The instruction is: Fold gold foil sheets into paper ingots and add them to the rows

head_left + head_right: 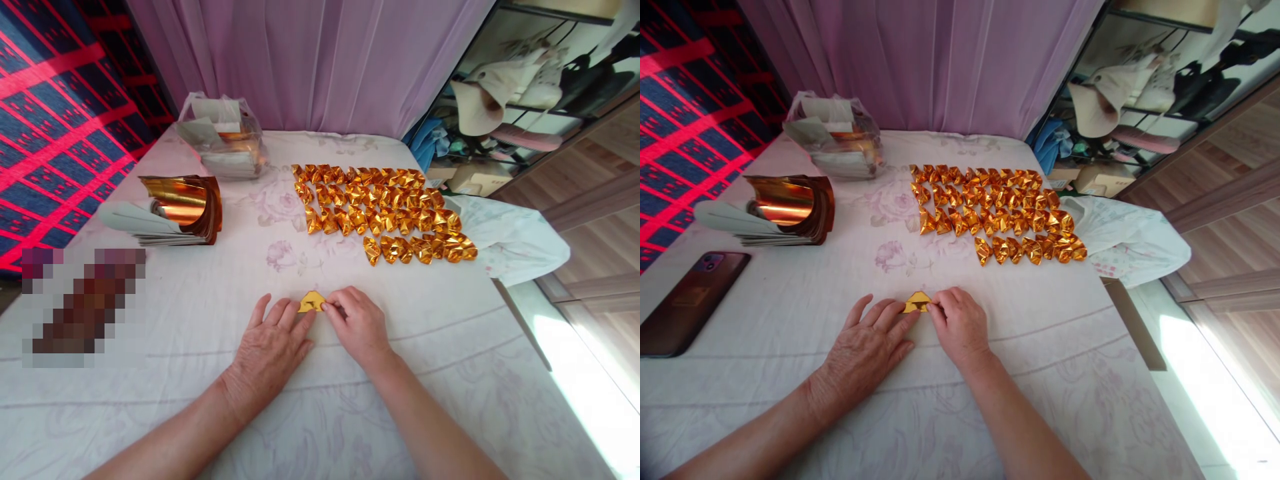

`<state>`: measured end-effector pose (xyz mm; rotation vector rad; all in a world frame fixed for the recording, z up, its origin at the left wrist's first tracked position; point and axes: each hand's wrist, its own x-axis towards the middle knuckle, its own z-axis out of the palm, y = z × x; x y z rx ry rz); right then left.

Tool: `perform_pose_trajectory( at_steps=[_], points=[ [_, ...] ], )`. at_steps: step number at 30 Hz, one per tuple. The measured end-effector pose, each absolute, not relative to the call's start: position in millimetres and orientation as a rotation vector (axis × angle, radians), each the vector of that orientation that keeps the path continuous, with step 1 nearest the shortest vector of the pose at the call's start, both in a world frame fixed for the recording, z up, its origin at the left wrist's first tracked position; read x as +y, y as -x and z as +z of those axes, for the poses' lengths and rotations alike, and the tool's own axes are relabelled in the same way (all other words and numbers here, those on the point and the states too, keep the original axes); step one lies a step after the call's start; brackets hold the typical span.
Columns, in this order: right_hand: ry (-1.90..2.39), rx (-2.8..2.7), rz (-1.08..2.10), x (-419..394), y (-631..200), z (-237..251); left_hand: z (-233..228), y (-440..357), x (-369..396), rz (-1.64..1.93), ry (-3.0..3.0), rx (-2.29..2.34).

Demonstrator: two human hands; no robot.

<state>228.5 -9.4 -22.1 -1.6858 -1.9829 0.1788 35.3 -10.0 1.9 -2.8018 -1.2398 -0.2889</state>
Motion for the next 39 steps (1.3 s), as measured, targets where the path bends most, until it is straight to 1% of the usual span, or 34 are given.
perform_pose_trajectory(
  at_steps=[23, 33, 39],
  points=[
    [1.66, -1.97, 0.207, -10.8, -230.0, -23.0, 12.1, -9.7, 5.2, -0.336, 2.977, -1.154],
    [1.64, -1.968, 0.191, -10.1, -229.9, -23.8, 12.4, 0.1, 14.6, -0.167, 3.128, -1.156],
    [1.638, -1.975, 0.198, -10.0, -230.3, -22.9, 14.1, 3.3, 16.1, -0.123, 3.132, -1.201]
  ],
)
